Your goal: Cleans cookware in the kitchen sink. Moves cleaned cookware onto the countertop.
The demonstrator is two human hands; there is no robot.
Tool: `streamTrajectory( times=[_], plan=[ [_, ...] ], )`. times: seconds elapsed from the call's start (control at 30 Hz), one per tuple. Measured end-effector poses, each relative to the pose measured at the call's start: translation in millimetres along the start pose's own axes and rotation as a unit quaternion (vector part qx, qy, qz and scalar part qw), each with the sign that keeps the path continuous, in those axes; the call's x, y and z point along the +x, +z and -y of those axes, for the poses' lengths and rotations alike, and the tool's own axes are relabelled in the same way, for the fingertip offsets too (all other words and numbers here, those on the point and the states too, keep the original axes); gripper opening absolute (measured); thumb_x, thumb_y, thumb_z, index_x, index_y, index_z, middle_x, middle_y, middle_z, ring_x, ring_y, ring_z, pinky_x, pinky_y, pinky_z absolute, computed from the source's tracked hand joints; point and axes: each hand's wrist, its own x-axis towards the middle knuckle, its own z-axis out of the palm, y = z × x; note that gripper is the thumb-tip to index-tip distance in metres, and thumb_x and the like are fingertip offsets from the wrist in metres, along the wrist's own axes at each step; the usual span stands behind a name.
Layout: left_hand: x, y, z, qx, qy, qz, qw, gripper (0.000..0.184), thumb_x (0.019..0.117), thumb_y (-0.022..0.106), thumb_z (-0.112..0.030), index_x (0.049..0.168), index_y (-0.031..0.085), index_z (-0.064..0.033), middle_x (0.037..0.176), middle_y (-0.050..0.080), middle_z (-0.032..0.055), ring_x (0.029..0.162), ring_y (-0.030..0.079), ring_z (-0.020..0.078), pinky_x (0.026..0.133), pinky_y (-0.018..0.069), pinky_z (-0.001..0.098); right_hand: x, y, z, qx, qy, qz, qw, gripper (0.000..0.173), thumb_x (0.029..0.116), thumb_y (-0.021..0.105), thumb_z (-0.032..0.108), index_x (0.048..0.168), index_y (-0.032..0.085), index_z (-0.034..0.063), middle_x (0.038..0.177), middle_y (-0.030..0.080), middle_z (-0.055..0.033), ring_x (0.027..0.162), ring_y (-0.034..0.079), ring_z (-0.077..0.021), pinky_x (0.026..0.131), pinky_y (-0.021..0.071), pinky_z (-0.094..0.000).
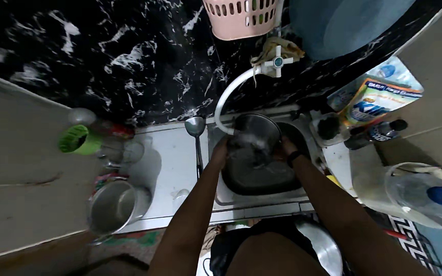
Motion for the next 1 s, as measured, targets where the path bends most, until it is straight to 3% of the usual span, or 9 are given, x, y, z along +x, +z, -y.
streamTrajectory(
  times=[0.17, 0.33, 0.47, 0.63, 0.8, 0.93, 1.0],
  plan=[
    [-4, -14, 18, -0.071, -0.037, -0.033, 0.996, 0.051, 0.1097, 0.037, -0.047, 0.148, 0.05, -0.0157, 0.134, 0.061, 0.0142, 0.114, 0.063, 0.0265, 0.094, 0.0536, 0.0446, 17, 6, 10, -0.071, -0.012, 0.017, 0.997, 0.071, 0.1035, 0.033, 0.068, 0.149, 0.049, 0.0157, 0.138, 0.061, -0.0198, 0.12, 0.062, -0.039, 0.095, 0.0525, -0.0607],
    [-3, -27, 16, -0.047, -0.012, 0.018, 0.999, 0.056, 0.108, 0.04, -0.051, 0.155, 0.043, -0.0197, 0.153, 0.049, 0.0103, 0.135, 0.052, 0.027, 0.109, 0.0455, 0.0476, 16, 9, 25, -0.044, -0.067, -0.01, 0.997, 0.074, 0.1027, 0.038, 0.068, 0.144, 0.055, 0.0083, 0.133, 0.063, -0.0197, 0.116, 0.066, -0.0333, 0.096, 0.055, -0.0523],
    [-1, -31, 11, -0.002, 0.001, 0.012, 1.0, 0.057, 0.1077, 0.038, -0.054, 0.155, 0.043, -0.0217, 0.154, 0.048, 0.0107, 0.136, 0.05, 0.0284, 0.109, 0.0444, 0.0507, 21, 16, 27, -0.028, -0.093, -0.016, 0.995, 0.072, 0.102, 0.045, 0.065, 0.141, 0.057, 0.006, 0.13, 0.065, -0.0193, 0.112, 0.068, -0.0308, 0.095, 0.0576, -0.0501],
    [-2, -32, 5, 0.017, 0.0, -0.016, 1.0, 0.06, 0.1085, 0.035, -0.054, 0.154, 0.043, -0.0156, 0.15, 0.05, 0.0158, 0.129, 0.056, 0.0309, 0.103, 0.049, 0.0491, 20, 22, 32, -0.02, -0.063, 0.006, 0.998, 0.08, 0.0994, 0.045, 0.07, 0.137, 0.059, 0.0017, 0.127, 0.067, -0.0205, 0.113, 0.068, -0.0319, 0.096, 0.0577, -0.0494],
    [-10, -27, 2, 0.0, 0.002, -0.007, 1.0, 0.06, 0.1077, 0.036, -0.055, 0.154, 0.043, -0.0174, 0.153, 0.048, 0.0124, 0.134, 0.052, 0.0294, 0.106, 0.047, 0.0496, 6, 14, 44, -0.02, -0.082, 0.02, 0.996, 0.071, 0.1014, 0.045, 0.067, 0.141, 0.058, 0.0086, 0.129, 0.066, -0.0191, 0.113, 0.068, -0.0314, 0.095, 0.0575, -0.0476],
    [-14, -20, 9, -0.002, -0.02, 0.035, 0.999, 0.065, 0.1044, 0.038, -0.062, 0.153, 0.046, -0.0183, 0.147, 0.054, 0.0133, 0.128, 0.056, 0.0298, 0.104, 0.0489, 0.0505, 14, -10, 28, -0.023, -0.135, 0.018, 0.99, 0.059, 0.1033, 0.053, 0.055, 0.143, 0.056, 0.0112, 0.135, 0.063, -0.0149, 0.119, 0.064, -0.0289, 0.099, 0.0554, -0.05],
    [-17, -11, 9, -0.025, -0.049, 0.05, 0.997, 0.07, 0.1012, 0.038, -0.068, 0.153, 0.044, -0.0215, 0.145, 0.055, 0.0138, 0.127, 0.057, 0.0329, 0.1, 0.0507, 0.0563, 9, -24, 14, -0.037, -0.188, 0.0, 0.982, 0.049, 0.103, 0.06, 0.043, 0.141, 0.058, 0.0122, 0.135, 0.063, -0.0124, 0.12, 0.063, -0.0269, 0.099, 0.0549, -0.0505]
  ],
)
